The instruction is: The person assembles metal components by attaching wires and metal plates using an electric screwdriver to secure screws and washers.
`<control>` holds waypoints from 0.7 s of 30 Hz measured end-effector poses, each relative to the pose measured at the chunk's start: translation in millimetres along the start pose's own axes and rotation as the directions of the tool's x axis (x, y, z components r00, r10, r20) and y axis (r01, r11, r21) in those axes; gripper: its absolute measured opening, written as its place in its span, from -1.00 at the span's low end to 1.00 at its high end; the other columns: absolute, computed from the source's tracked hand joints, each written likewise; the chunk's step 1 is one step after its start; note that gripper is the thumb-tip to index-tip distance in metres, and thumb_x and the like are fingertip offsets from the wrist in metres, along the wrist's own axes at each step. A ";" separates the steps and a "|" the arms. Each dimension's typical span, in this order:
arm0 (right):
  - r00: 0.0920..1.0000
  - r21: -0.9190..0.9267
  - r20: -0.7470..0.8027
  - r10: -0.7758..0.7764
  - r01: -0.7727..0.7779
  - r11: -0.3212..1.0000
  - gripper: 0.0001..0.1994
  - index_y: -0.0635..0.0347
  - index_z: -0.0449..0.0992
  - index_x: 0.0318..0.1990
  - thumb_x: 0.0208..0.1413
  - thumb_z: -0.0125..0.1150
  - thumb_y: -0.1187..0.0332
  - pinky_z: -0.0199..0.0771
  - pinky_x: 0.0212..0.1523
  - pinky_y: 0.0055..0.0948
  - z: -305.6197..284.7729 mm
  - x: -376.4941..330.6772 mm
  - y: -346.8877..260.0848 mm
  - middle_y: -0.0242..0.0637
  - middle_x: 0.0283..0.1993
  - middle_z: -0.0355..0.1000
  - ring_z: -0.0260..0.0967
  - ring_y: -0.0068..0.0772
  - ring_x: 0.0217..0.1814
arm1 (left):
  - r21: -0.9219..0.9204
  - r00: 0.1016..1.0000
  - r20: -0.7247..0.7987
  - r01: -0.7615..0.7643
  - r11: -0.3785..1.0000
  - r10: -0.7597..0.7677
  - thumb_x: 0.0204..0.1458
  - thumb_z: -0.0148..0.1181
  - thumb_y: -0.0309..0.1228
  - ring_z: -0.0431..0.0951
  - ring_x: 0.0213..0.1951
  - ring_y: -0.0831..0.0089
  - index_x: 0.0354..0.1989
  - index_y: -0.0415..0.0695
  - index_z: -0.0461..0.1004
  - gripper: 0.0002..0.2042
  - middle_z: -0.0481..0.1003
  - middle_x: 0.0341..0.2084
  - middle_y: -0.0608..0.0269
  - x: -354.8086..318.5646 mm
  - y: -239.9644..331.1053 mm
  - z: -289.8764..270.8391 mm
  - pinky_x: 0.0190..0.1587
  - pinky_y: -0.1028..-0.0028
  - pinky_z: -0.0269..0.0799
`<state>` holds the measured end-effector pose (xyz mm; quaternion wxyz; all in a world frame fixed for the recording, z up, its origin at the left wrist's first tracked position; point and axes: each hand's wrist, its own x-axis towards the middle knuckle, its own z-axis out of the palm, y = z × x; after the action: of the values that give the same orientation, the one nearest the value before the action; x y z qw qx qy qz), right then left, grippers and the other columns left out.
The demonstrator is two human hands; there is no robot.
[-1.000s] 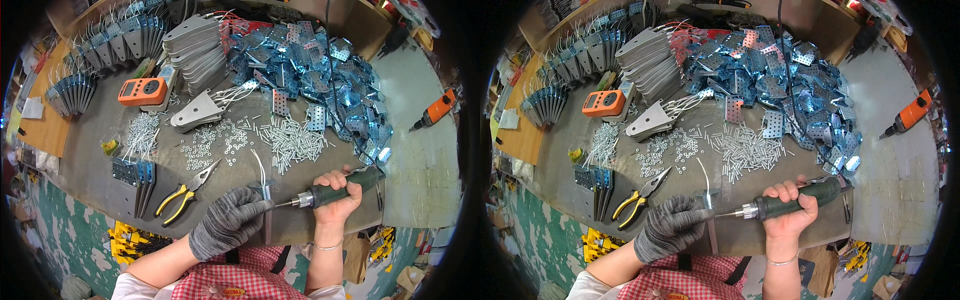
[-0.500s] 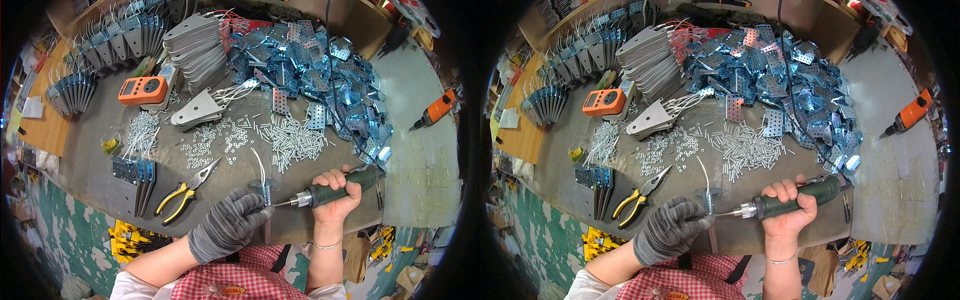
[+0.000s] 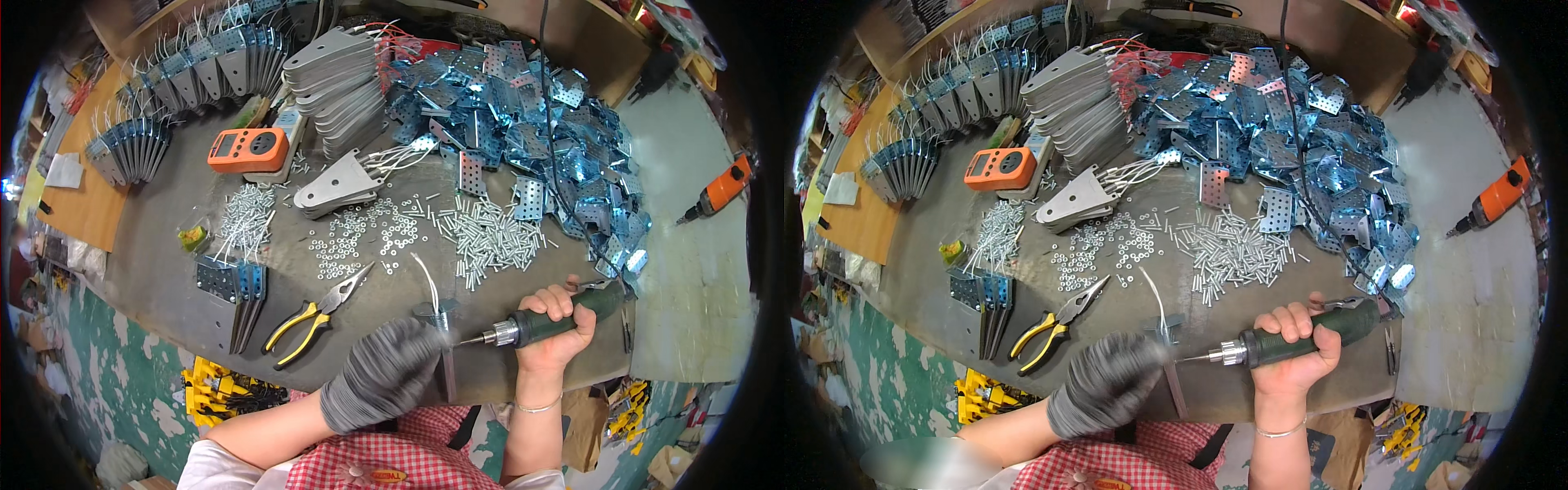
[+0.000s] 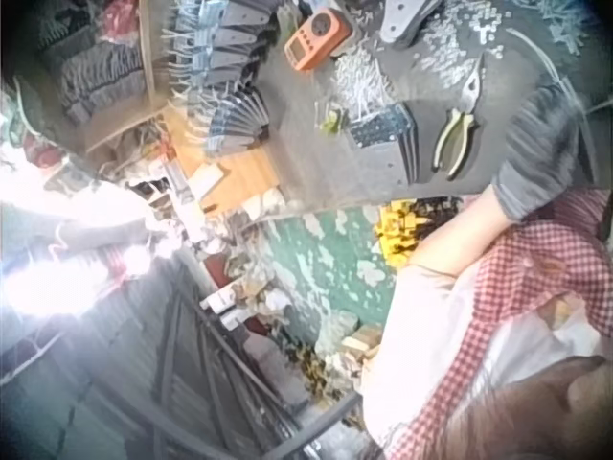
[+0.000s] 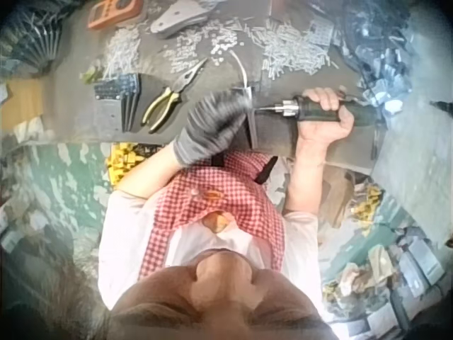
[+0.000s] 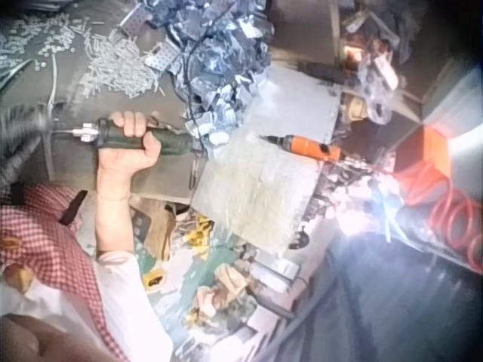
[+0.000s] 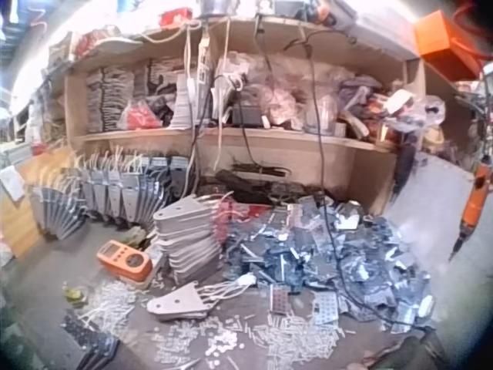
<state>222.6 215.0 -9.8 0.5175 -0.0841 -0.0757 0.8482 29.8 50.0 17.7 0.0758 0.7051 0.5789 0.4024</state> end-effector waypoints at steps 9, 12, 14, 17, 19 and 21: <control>0.999 0.001 0.011 0.047 -0.047 0.999 -0.57 0.08 0.47 0.05 -0.05 0.27 0.38 0.33 -0.15 -0.38 4.6 -5.1 8.9 -0.48 -0.44 0.26 0.21 -0.52 -0.40 | -0.815 0.529 0.311 0.575 0.064 -0.789 -0.07 0.51 -0.44 0.52 -0.04 0.39 0.32 -0.25 0.08 -0.18 0.49 -0.09 0.15 5.7 -6.5 -32.1 -0.02 0.39 0.51; 0.999 0.005 0.036 0.000 0.000 1.000 -0.59 0.17 0.45 0.04 -0.03 0.29 0.42 0.37 -0.10 -0.40 2.4 -6.4 -7.2 -0.49 -0.40 0.23 0.19 -0.56 -0.37 | -0.534 0.511 0.698 0.838 0.111 -0.501 -0.35 0.68 -0.34 0.53 0.05 0.43 0.17 -0.29 0.37 -0.18 0.57 -0.02 0.22 -9.6 -14.8 -67.8 0.08 0.42 0.46; 1.000 0.018 0.009 -0.006 0.006 1.000 -0.60 0.13 0.45 0.03 -0.03 0.26 0.40 0.34 -0.11 -0.40 3.2 -5.3 -0.3 -0.49 -0.41 0.24 0.19 -0.55 -0.38 | -0.556 0.700 0.652 0.703 0.443 -0.293 -0.23 0.62 -0.27 0.61 -0.12 0.45 0.09 -0.20 0.47 -0.33 0.61 -0.11 0.23 -14.2 -5.9 -57.8 -0.07 0.45 0.50; 0.999 0.027 -0.034 -0.018 0.019 0.999 -0.61 0.09 0.46 0.02 -0.04 0.22 0.40 0.32 -0.12 -0.39 8.3 -0.1 12.6 -0.48 -0.43 0.24 0.19 -0.54 -0.39 | -0.139 0.776 0.555 0.442 0.886 -0.300 0.04 0.37 -0.16 0.59 -0.37 0.16 -0.02 -0.09 0.53 -0.61 0.55 -0.34 0.14 -9.3 20.4 -39.0 -0.28 0.32 0.53; 0.997 -0.012 -0.048 -0.054 0.053 0.998 -0.61 0.08 0.46 0.02 -0.05 0.21 0.39 0.32 -0.12 -0.38 7.9 1.3 14.0 -0.47 -0.43 0.24 0.19 -0.54 -0.39 | -0.007 0.895 0.383 0.250 0.968 -0.228 0.18 0.15 -0.21 0.58 -0.36 0.07 -0.01 -0.15 0.43 -0.68 0.51 -0.38 0.04 -20.1 17.1 -9.7 -0.34 0.23 0.52; 0.997 -0.031 -0.043 -0.058 0.056 0.998 -0.60 0.07 0.46 0.02 -0.05 0.20 0.39 0.31 -0.12 -0.36 7.3 -0.1 13.6 -0.47 -0.43 0.25 0.18 -0.53 -0.39 | -0.048 0.876 0.418 0.285 0.957 -0.240 0.16 0.14 -0.26 0.58 -0.39 0.10 -0.03 -0.15 0.41 -0.71 0.51 -0.35 0.02 -22.1 11.5 -8.3 -0.35 0.26 0.52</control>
<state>209.2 208.5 -5.5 0.5417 -0.1081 -0.0790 0.8298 32.9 24.0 19.2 0.2869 0.6830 0.6180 0.2631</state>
